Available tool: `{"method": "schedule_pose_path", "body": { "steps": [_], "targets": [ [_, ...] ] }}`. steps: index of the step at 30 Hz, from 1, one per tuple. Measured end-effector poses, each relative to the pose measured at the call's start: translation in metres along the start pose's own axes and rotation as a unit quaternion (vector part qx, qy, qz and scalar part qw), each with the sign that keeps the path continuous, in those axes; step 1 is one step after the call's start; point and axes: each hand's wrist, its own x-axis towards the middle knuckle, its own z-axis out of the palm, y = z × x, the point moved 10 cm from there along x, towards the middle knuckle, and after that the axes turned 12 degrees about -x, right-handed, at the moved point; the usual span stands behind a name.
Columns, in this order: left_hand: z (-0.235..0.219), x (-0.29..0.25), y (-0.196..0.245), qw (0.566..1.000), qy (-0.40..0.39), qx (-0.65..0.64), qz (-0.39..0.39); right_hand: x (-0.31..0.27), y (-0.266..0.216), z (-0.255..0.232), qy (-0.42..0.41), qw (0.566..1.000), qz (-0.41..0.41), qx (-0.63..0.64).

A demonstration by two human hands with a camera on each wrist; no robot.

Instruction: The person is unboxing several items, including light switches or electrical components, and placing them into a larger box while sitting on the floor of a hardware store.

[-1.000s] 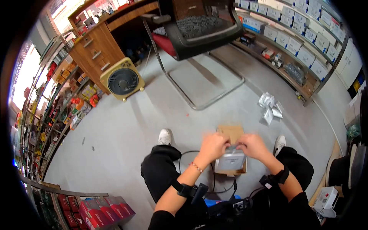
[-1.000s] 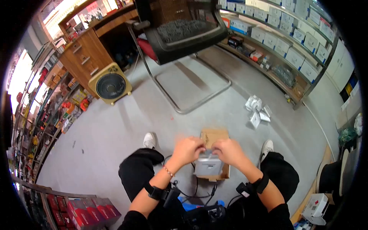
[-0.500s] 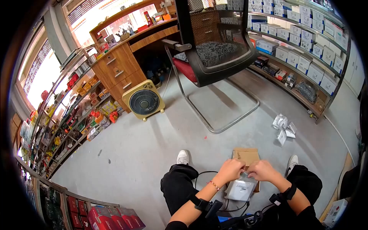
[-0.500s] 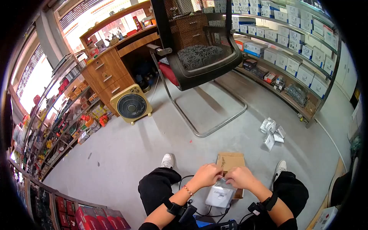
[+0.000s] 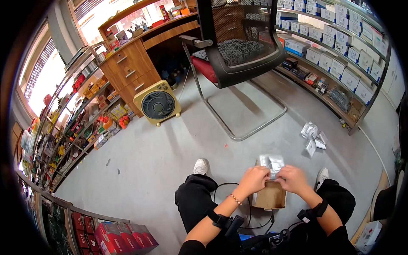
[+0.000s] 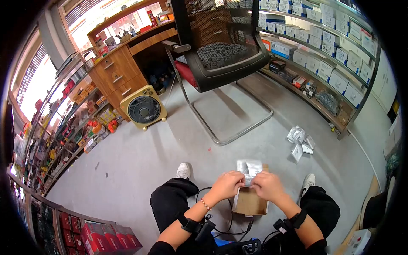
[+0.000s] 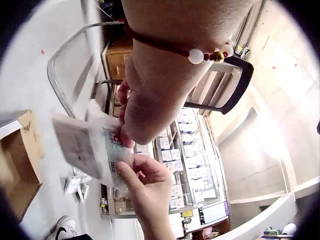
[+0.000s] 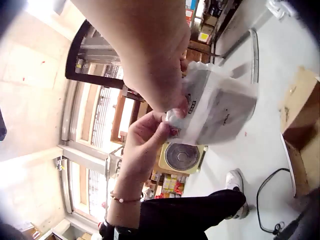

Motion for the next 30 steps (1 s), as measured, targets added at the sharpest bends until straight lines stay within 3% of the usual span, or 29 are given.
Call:
{"method": "schedule_pose_path", "body": {
  "steps": [8, 14, 17, 23, 30],
  "targets": [
    [-0.018, 0.002, 0.0, 0.998, 0.068, 0.003, -0.016, 0.003, 0.007, -0.001, 0.05, 0.997, 0.048, 0.023],
    [-0.018, 0.003, 0.011, 0.996, 0.067, 0.056, 0.007, 0.001, 0.003, -0.009, 0.11, 0.993, 0.015, -0.048],
    [-0.022, 0.004, 0.012, 0.997, 0.071, -0.006, 0.028, 0.006, 0.0, -0.017, 0.106, 0.993, 0.028, -0.049],
    [-0.004, -0.001, -0.012, 0.997, 0.026, 0.067, -0.04, -0.005, 0.002, 0.013, 0.055, 0.997, 0.042, -0.037],
    [-0.009, -0.004, -0.02, 0.995, 0.072, 0.051, -0.056, -0.007, 0.006, 0.022, 0.074, 0.995, 0.069, 0.0]
  ]
}}
